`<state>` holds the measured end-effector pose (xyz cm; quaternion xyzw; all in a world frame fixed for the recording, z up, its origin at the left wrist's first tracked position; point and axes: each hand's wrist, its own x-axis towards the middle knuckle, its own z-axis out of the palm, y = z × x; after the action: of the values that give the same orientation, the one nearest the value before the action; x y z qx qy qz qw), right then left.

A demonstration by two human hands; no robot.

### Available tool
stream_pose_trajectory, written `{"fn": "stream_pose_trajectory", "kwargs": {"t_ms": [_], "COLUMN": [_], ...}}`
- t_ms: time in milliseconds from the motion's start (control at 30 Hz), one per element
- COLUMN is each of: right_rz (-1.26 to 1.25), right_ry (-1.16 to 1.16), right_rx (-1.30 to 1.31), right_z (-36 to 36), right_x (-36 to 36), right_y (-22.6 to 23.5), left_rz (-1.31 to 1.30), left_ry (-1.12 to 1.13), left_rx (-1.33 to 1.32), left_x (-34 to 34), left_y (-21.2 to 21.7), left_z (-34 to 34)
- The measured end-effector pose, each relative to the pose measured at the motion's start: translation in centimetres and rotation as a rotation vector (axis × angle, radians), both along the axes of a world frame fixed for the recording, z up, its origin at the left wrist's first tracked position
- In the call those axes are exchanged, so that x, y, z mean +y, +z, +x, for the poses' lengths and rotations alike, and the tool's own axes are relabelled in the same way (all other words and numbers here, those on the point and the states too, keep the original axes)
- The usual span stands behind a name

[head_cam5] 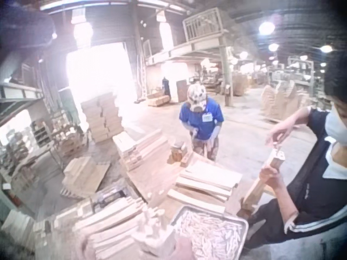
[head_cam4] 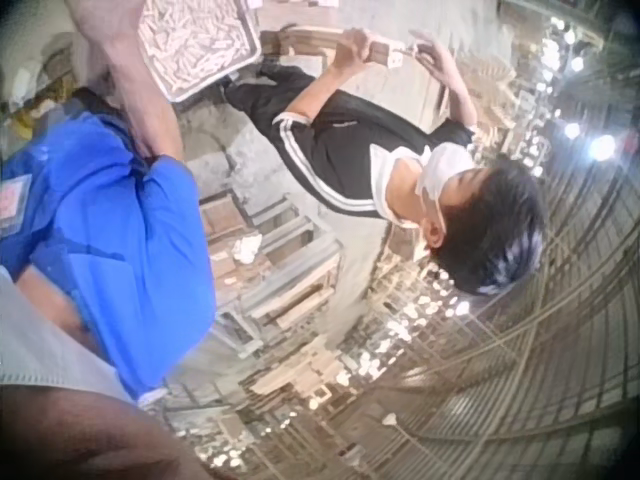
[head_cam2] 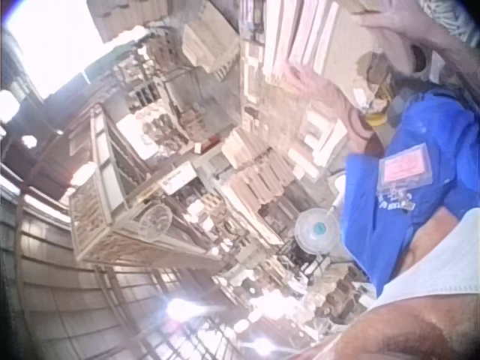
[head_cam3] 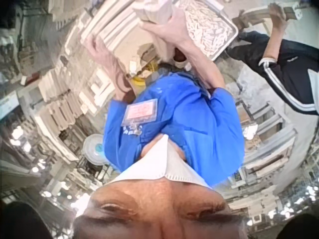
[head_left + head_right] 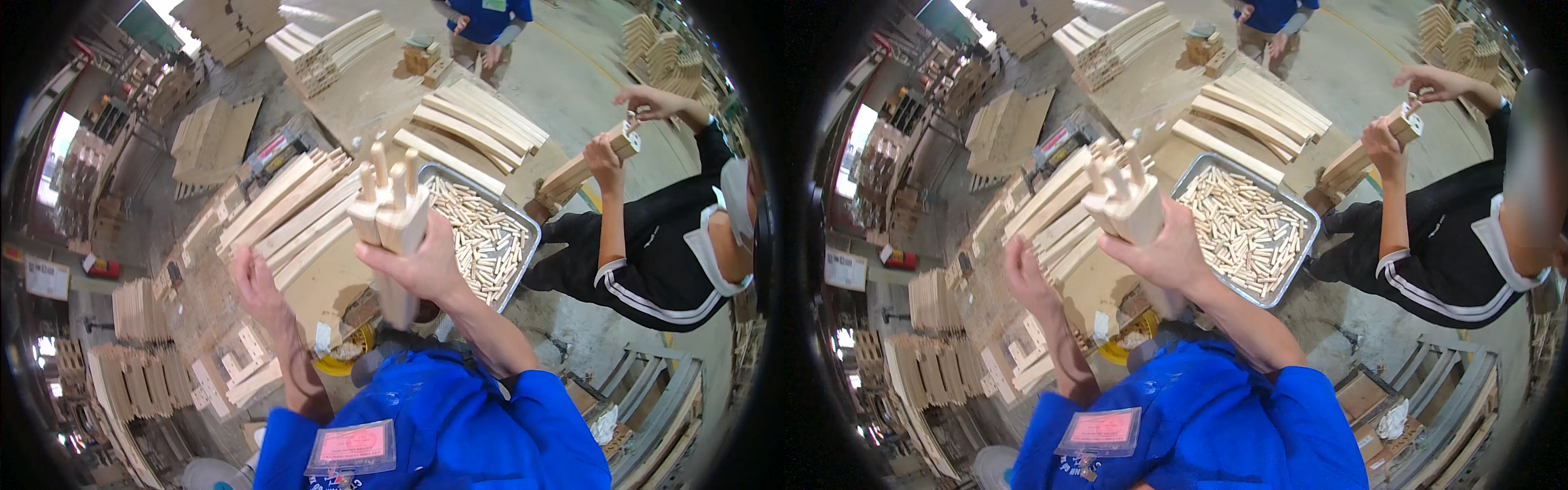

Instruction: The person inserts small cylindrical wooden dowels into pre-drilled holes in rectangular wooden pieces. They repeatedly pick dowels from a metal tray, insert them into the holes, and place the completed pieces onto a stack. A coworker performs a similar task nearby.

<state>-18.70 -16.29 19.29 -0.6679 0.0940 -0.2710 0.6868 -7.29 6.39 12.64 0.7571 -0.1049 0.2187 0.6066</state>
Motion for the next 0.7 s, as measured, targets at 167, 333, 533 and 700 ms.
{"fn": "stream_pose_trajectory", "kwargs": {"t_ms": [167,333,533,700], "right_rz": [0.863,1.625,1.853,1.646], "right_ry": [0.158,0.350,0.506,0.587], "right_rx": [-0.185,-0.040,0.113,0.302], "right_z": [4.8,4.5,0.6,-2.4], "right_x": [2.5,7.1,13.4,11.1], "right_y": [-0.5,-9.1,-13.1,-14.9], "left_rz": [0.250,-0.425,-0.277,0.043], "left_ry": [-0.211,-0.412,-0.095,-0.279], "left_rx": [0.357,-0.187,-0.186,-0.033], "left_x": [8.8,0.1,-1.3,-1.6], "left_y": [-17.1,-8.5,2.2,-3.5], "left_z": [-7.5,-11.1,-10.1,-10.1]}}
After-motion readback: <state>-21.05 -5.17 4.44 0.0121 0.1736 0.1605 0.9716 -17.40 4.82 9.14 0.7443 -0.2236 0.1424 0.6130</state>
